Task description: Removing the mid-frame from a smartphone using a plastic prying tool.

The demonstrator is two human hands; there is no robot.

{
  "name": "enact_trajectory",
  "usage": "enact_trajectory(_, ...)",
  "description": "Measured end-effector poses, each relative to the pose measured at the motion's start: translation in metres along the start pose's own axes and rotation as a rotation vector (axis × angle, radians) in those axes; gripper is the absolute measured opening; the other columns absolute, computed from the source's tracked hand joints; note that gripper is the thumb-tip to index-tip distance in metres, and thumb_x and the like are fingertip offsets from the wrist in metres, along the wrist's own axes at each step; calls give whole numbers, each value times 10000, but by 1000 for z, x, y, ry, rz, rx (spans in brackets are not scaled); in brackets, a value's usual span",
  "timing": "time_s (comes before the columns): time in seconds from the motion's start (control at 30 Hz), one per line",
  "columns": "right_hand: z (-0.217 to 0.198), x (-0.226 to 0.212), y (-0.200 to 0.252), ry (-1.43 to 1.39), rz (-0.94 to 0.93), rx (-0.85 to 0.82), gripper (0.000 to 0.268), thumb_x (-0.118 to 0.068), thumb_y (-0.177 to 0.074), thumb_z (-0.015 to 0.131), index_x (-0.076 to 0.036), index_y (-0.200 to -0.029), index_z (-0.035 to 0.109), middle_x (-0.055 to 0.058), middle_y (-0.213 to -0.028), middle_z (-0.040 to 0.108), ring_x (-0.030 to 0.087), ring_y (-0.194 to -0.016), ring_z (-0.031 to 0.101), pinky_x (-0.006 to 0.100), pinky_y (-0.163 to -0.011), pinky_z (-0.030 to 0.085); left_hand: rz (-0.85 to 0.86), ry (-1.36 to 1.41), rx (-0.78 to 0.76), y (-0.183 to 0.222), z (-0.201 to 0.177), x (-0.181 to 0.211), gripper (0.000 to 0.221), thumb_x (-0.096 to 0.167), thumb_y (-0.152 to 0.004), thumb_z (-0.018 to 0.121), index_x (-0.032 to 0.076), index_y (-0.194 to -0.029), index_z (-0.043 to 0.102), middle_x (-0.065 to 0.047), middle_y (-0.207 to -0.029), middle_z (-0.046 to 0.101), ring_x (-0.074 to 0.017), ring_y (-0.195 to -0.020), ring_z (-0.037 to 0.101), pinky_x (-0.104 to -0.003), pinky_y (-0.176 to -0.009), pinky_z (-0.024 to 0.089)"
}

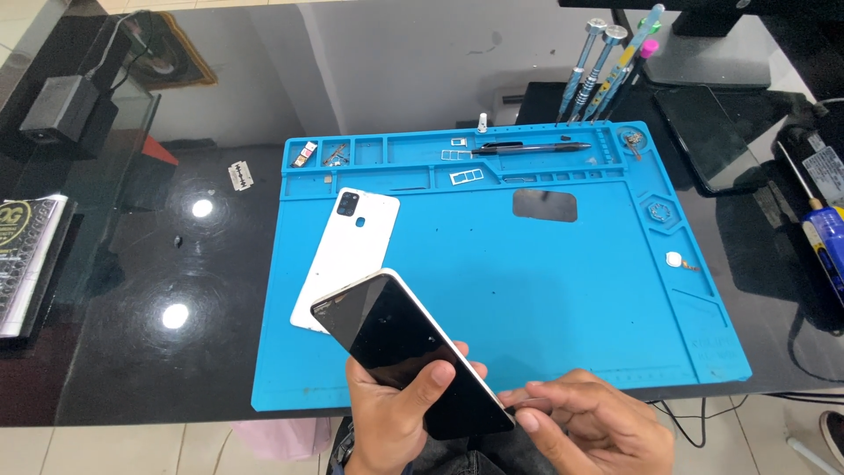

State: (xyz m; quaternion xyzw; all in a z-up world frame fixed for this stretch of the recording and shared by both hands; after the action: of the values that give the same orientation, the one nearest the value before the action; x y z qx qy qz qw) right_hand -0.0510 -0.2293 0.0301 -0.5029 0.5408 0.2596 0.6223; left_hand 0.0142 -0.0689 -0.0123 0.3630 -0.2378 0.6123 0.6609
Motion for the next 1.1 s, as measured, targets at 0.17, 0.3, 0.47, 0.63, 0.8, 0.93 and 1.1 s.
enact_trajectory(0.17, 3, -5, -1, 114, -8, 41, 163, -33, -702, 836, -21, -859, 792, 140, -750, 843, 121, -549, 769, 150, -400, 539, 8, -37, -17, 0, 0, -1, 379, 103, -687, 902, -85, -948, 701, -281, -785, 789, -447, -603, 800, -580, -517, 700)
enact_trajectory(0.3, 0, -2, 0, 119, -4, 54, 167, -48, -710, 840, -26, -871, 798, 128, -755, 846, 112, -552, 770, 153, -427, 595, -11, -46, 24, 0, -2, -4, 417, 65, -665, 898, -70, -1002, 693, -320, -799, 798, -467, -597, 800, -606, -506, 704)
enact_trajectory(0.47, 5, 0, 0, 143, -67, 86, 141, -19, -721, 825, -30, -856, 782, 118, -757, 834, 133, -598, 795, 185, -508, 665, -14, -65, 67, 2, -1, -8, 410, 59, -646, 904, -80, -971, 697, -328, -791, 792, -486, -605, 806, -605, -516, 699)
enact_trajectory(0.63, 19, -9, -2, 264, -193, 138, 114, 12, -740, 799, -54, -719, 709, 106, -694, 792, 150, -602, 829, 198, -579, 672, -38, -66, 243, 8, 5, -9, 510, -29, -605, 872, -101, -1068, 671, -386, -801, 776, -532, -601, 781, -650, -548, 684)
enact_trajectory(0.8, 29, -12, 11, 351, -161, 217, 169, 17, -791, 798, -144, -820, 756, 24, -728, 786, 151, -798, 866, 165, -681, 660, 24, -38, 273, 9, -2, -20, 687, -66, -590, 868, -11, -1236, 643, -375, -809, 776, -475, -637, 774, -685, -599, 720)
enact_trajectory(0.93, 15, -8, 19, 336, -116, -41, 270, -50, -822, 757, -115, -1083, 786, 40, -1026, 840, 171, -1062, 849, 223, -884, 727, 75, -78, 198, 10, -15, -33, 629, -65, -608, 891, -4, -1187, 652, -363, -818, 809, -482, -614, 818, -638, -602, 727)
enact_trajectory(1.1, 38, 7, 31, 250, -120, 274, 166, 0, -855, 735, -106, -978, 768, 93, -965, 812, 215, -976, 860, 177, -785, 721, 44, -116, 246, 11, -21, -37, 441, -72, -602, 888, -80, -1010, 722, -365, -815, 826, -505, -620, 830, -635, -590, 727)
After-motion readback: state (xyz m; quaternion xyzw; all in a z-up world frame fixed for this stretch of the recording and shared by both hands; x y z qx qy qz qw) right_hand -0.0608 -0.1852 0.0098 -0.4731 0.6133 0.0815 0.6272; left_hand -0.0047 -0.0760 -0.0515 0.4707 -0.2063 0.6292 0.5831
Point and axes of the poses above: each hand's wrist, its own y-axis away from the middle knuckle, its own z-axis out of the palm, x = y × z, the point moved 1 cm from there along -y, towards the middle knuckle
